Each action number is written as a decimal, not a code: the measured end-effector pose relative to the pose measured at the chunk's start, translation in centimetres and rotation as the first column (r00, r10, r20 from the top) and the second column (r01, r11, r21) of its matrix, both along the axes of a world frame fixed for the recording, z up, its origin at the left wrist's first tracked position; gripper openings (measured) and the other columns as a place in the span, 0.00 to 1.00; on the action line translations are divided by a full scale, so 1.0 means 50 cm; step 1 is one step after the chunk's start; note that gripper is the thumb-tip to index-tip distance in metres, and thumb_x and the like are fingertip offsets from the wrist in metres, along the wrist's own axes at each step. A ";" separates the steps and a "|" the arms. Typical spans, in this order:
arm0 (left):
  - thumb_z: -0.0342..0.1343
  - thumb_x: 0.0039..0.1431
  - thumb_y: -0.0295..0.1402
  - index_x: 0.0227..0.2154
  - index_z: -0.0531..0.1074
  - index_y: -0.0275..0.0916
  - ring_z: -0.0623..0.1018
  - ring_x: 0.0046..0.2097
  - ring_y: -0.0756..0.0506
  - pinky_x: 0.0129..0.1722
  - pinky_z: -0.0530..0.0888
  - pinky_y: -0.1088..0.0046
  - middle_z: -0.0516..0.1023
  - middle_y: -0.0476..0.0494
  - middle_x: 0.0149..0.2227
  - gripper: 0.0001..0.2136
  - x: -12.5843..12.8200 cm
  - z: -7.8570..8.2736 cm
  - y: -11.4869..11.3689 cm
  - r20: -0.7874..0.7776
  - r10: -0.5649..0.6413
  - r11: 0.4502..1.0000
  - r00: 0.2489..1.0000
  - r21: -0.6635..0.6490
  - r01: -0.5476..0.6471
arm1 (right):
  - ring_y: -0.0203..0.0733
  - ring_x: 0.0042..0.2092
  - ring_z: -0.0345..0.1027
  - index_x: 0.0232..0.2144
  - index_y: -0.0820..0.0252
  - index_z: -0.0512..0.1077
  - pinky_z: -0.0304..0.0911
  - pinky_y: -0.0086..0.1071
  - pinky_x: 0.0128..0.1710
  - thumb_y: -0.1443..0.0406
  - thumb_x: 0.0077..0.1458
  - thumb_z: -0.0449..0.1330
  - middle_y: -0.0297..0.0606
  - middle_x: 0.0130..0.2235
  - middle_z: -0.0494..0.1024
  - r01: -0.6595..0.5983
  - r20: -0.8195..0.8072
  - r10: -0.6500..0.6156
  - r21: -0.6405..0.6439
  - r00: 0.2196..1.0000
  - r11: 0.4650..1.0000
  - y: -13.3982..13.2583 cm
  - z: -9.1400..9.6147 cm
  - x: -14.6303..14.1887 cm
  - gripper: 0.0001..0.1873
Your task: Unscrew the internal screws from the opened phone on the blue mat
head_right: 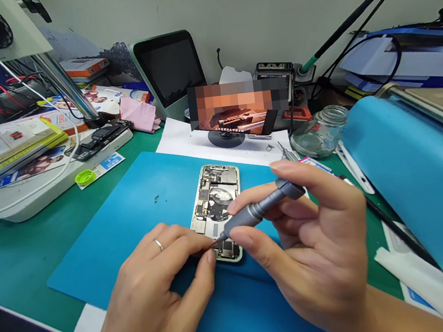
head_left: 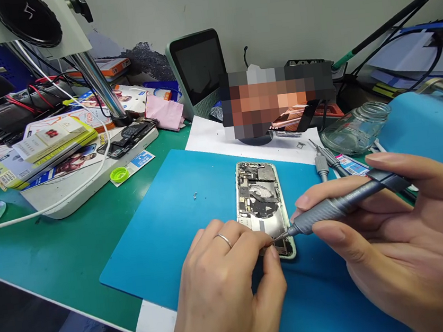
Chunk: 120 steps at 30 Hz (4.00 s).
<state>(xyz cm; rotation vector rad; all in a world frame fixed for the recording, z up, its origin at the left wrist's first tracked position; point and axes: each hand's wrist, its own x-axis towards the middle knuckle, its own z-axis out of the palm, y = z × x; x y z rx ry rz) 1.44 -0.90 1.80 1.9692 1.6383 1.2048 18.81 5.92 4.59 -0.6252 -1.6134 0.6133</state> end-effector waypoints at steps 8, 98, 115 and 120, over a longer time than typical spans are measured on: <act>0.55 0.69 0.26 0.38 0.76 0.44 0.73 0.37 0.45 0.41 0.68 0.61 0.79 0.51 0.36 0.08 0.000 0.000 0.002 -0.010 0.002 1.000 1.000 0.002 -0.002 | 0.45 0.33 0.85 0.55 0.46 0.78 0.82 0.33 0.23 0.82 0.44 0.75 0.35 0.41 0.79 0.024 0.006 -0.024 -0.009 1.000 1.000 0.002 0.000 0.002 0.40; 0.54 0.68 0.24 0.39 0.74 0.48 0.73 0.36 0.44 0.41 0.66 0.63 0.78 0.54 0.36 0.10 0.003 -0.034 0.007 -0.032 0.005 0.996 0.999 0.087 -0.002 | 0.38 0.44 0.81 0.66 0.42 0.65 0.80 0.27 0.37 0.80 0.59 0.63 0.34 0.45 0.83 -0.081 0.055 0.086 -0.082 0.995 0.993 -0.016 -0.018 0.013 0.40; 0.54 0.69 0.25 0.39 0.75 0.48 0.74 0.35 0.44 0.41 0.68 0.63 0.79 0.52 0.35 0.09 0.002 -0.028 0.006 -0.047 0.017 0.996 0.999 0.094 -0.013 | 0.41 0.40 0.82 0.64 0.41 0.68 0.80 0.29 0.33 0.77 0.60 0.65 0.35 0.42 0.85 -0.037 0.047 0.042 -0.097 0.998 0.995 -0.018 -0.014 0.010 0.36; 0.54 0.68 0.25 0.39 0.75 0.48 0.73 0.35 0.44 0.39 0.67 0.63 0.79 0.52 0.35 0.09 0.002 -0.029 0.008 -0.037 0.007 0.996 0.999 0.093 -0.003 | 0.41 0.40 0.81 0.64 0.41 0.68 0.80 0.29 0.33 0.77 0.60 0.65 0.34 0.42 0.84 -0.042 0.047 0.047 -0.096 0.998 0.994 -0.019 -0.012 0.009 0.36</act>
